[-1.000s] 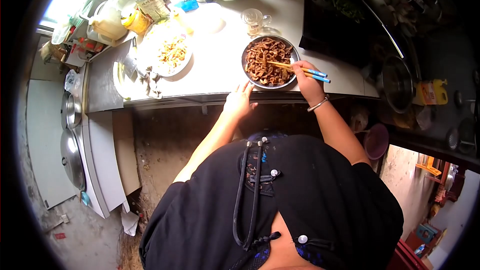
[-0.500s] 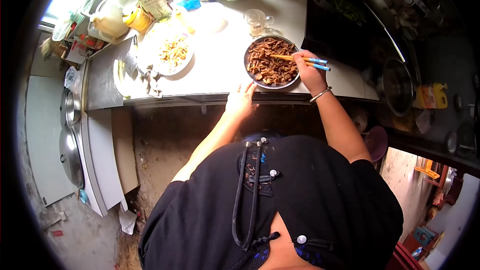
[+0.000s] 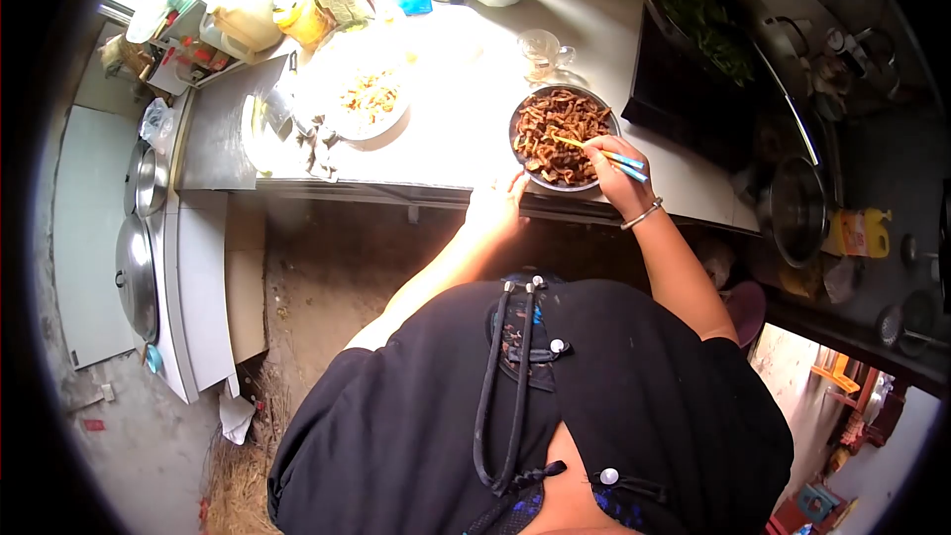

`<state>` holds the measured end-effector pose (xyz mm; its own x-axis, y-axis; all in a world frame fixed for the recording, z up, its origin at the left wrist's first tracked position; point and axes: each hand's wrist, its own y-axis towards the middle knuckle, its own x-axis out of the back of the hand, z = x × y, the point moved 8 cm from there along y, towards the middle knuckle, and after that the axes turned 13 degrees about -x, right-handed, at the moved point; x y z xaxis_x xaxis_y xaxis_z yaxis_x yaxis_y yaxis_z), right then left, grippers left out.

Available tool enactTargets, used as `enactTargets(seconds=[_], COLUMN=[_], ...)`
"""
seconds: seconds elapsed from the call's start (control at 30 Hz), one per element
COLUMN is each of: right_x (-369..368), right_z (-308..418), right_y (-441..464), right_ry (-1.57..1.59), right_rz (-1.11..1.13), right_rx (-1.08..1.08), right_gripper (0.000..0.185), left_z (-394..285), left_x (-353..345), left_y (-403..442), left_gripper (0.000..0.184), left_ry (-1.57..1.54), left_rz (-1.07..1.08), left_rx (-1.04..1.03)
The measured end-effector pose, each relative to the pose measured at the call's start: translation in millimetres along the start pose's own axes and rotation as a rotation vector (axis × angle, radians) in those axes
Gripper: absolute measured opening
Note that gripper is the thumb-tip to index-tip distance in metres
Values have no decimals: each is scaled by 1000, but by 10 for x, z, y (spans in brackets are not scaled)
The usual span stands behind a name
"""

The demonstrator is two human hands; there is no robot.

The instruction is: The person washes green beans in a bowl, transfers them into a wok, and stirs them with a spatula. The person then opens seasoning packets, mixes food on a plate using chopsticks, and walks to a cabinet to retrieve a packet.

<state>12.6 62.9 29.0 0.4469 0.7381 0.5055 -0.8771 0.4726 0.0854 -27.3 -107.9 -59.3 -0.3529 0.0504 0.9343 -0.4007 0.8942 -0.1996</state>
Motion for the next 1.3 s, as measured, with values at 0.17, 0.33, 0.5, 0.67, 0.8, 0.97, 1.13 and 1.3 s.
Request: enactTargets(seconds=[0.17, 0.33, 0.5, 0.67, 0.8, 0.97, 1.13, 1.3], right_x=[-28, -140, 133, 279, 47, -10, 146, -71], right_z=[139, -129, -284, -457, -743, -468, -93, -123], right_y=[-228, -139, 84, 375, 523, 206, -115, -205], right_ry=[27, 19, 112, 122, 99, 8, 50, 23], right_rz=[49, -9, -124, -196, -256, -211, -127, -25], right_rx=[70, 35, -45, -125, -202, -144, -48, 17], right_gripper=[3, 3, 5, 12, 12, 7, 7, 5], left_z=[-11, 26, 48, 40, 26, 3, 23, 6], left_x=[1, -45, -69, -65, -60, 4, -42, -21], left_y=[16, 44, 49, 48, 54, 22, 40, 35], left_gripper=[72, 73, 74, 72, 72, 73, 73, 73], left_ry=[21, 100, 138, 93, 106, 65, 95, 106], left_rz=[-30, 10, 40, 24, -4, -17, -16, 25], left_rx=[-45, -23, -23, -38, -57, -32, -37, -14])
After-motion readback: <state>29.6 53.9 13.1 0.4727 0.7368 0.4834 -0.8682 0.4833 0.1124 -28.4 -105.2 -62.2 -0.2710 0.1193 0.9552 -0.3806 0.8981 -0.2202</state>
